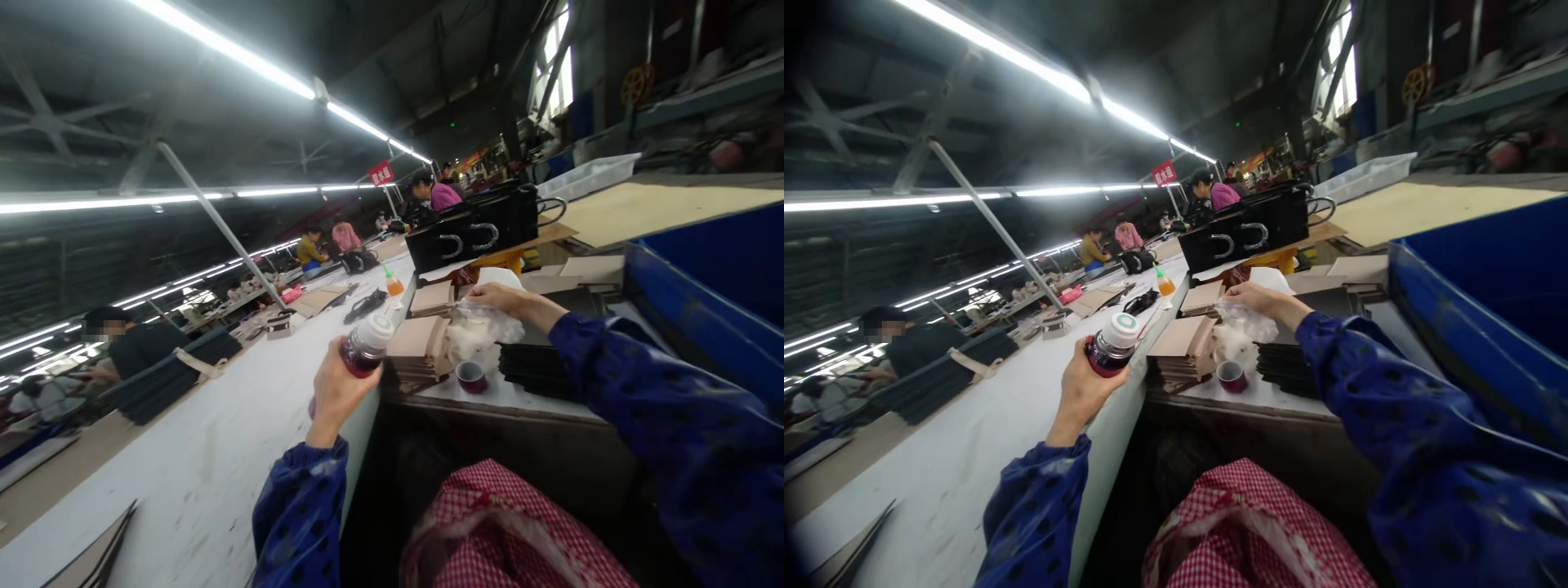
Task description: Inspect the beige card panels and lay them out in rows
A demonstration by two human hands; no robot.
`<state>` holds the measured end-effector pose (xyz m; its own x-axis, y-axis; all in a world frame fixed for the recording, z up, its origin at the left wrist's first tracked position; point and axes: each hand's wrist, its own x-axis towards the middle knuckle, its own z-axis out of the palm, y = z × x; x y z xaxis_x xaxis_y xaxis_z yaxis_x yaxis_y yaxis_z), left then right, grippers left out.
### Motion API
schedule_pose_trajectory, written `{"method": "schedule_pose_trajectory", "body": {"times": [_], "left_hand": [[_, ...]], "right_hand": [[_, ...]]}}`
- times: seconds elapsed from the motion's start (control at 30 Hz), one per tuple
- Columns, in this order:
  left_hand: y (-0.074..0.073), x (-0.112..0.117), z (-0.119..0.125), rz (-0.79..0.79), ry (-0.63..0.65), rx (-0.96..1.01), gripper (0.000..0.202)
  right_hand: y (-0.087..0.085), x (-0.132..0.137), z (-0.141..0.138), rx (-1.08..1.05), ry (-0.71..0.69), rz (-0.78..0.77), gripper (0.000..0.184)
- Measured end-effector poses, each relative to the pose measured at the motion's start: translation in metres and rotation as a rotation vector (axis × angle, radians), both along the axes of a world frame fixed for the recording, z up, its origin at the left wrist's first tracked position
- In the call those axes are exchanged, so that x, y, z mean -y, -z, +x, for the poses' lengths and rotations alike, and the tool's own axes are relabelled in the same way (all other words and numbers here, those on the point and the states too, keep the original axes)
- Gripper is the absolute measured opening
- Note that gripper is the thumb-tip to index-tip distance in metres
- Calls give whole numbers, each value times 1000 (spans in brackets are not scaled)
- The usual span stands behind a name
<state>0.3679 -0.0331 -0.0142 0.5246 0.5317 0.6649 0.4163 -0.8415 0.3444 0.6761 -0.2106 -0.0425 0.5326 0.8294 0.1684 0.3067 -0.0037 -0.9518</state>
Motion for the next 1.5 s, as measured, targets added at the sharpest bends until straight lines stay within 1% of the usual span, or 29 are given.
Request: {"method": "schedule_pose_trajectory", "body": {"times": [0.07,0.13,0.2,0.23,0.3,0.43,0.57,0.67,0.73,0.83,0.97,1.03,1.17,1.33,1.5], "left_hand": [[-3,3,4,-111,66,83,70],[-2,7,7,-200,139,128,71],[4,11,11,-237,201,113,70],[8,14,14,-245,225,91,69],[19,18,21,-269,260,23,69],[47,25,41,-394,322,-211,66],[82,25,64,-481,329,-418,61],[103,22,77,-517,322,-494,60],[111,20,84,-525,333,-524,58],[115,19,93,-527,362,-551,57],[114,20,101,-537,386,-577,54],[113,21,103,-539,396,-582,52],[113,21,102,-560,416,-552,54],[115,19,90,-618,470,-467,60],[118,13,84,-679,465,-401,64]], "right_hand": [[25,-7,9,-49,44,-2,29],[49,-11,16,-100,70,-19,31],[64,-13,22,-138,70,-33,32],[68,-12,25,-152,63,-34,31],[70,-11,28,-172,49,-24,32],[63,-7,29,-200,21,0,36],[59,-6,24,-186,-110,4,40],[59,-6,22,-143,-179,-24,37],[59,-6,22,-116,-217,-35,33],[60,-6,22,-63,-254,-37,29],[64,-9,25,41,-284,-17,26],[66,-10,27,54,-314,2,27],[67,-10,28,-1,-381,15,28],[63,-7,25,-129,-436,19,32],[64,-8,26,-171,-459,28,32]]}}
